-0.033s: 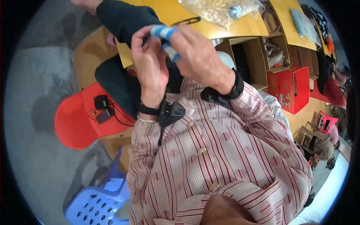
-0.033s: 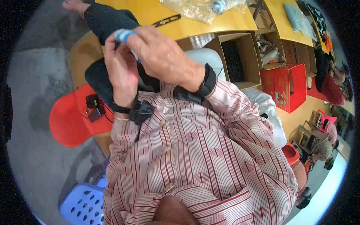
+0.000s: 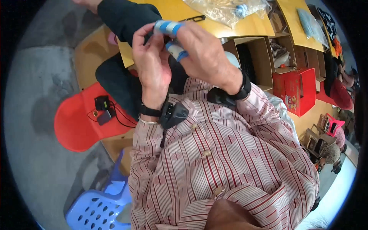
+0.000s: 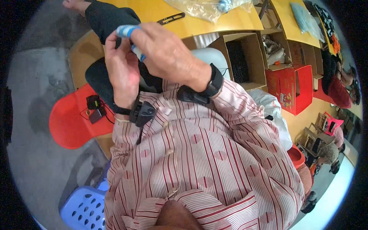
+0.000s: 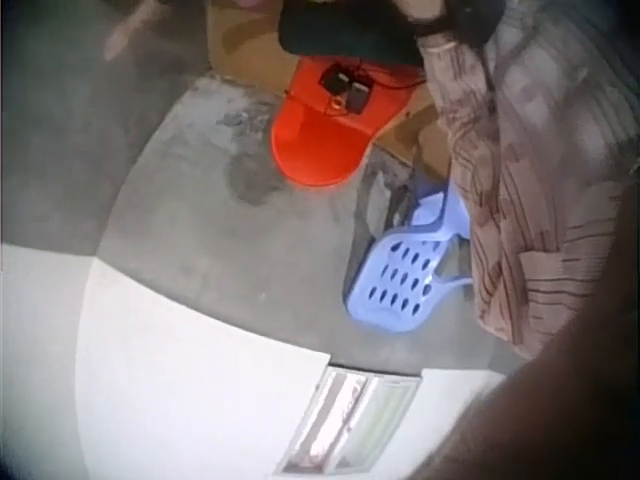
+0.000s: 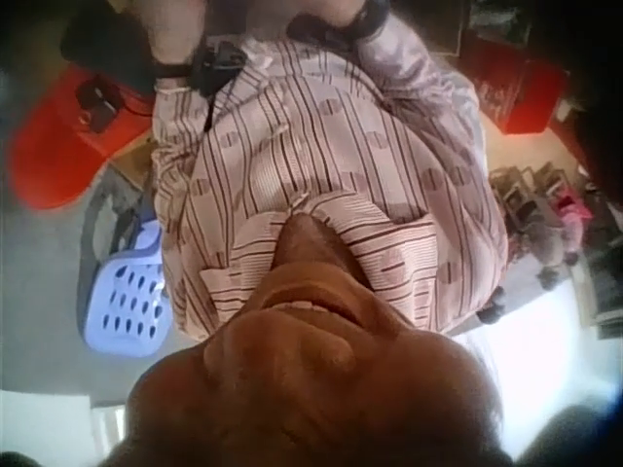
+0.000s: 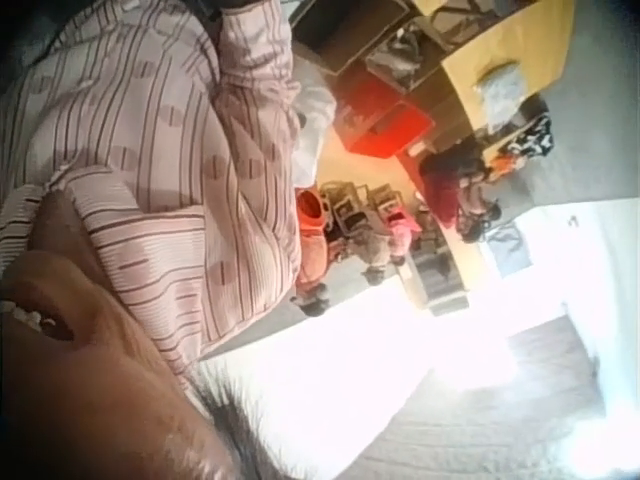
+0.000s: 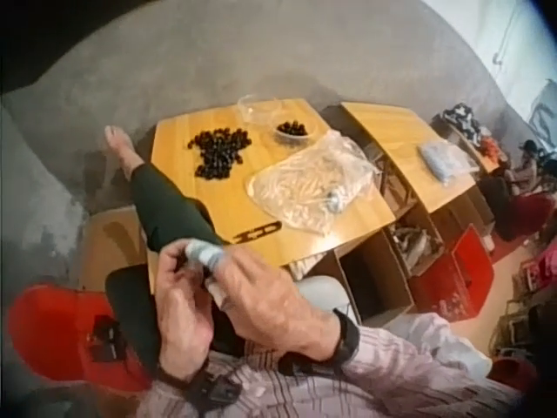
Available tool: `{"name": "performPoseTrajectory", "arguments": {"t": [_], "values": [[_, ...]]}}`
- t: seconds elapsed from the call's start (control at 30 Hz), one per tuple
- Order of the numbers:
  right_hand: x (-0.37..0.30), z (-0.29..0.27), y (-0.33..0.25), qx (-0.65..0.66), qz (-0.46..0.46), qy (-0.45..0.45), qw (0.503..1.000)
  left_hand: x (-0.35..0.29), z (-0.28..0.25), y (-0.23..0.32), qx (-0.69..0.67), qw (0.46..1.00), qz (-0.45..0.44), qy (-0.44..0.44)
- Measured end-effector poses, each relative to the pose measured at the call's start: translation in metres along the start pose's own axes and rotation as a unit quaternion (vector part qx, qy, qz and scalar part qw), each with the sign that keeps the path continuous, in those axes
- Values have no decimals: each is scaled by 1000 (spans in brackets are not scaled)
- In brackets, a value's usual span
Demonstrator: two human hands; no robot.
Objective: The person picks up small black components from the table and attaches them together by hand.
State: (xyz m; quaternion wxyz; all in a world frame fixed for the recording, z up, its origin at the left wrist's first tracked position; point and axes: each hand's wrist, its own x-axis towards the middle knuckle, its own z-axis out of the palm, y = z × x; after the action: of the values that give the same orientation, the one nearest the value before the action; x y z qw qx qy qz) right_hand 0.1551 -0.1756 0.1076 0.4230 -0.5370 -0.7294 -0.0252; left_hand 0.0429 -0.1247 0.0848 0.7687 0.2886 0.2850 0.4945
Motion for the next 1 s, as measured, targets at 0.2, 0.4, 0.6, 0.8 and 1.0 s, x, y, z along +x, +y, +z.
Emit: {"name": "performPoseTrajectory", "arguments": {"t": [0.2, 0.4, 0.6, 0.8, 1.0], "values": [[-9, -21, 18, 37, 59, -40, 997, 6, -15, -3, -84, 993, -56, -59], [8, -10, 41, 42, -221, 109, 968, 1, -2, -3, -26, 998, -24, -48], [-5, -17, 13, 67, 8, 22, 997, -3, 8, -5, 3, 999, 16, -42], [-9, -26, 20, 60, 34, -21, 997, -7, 14, -10, 23, 999, 9, -48], [-15, -47, 29, 275, 220, -29, 936, -7, 7, -9, 13, 994, -19, -102]]}}
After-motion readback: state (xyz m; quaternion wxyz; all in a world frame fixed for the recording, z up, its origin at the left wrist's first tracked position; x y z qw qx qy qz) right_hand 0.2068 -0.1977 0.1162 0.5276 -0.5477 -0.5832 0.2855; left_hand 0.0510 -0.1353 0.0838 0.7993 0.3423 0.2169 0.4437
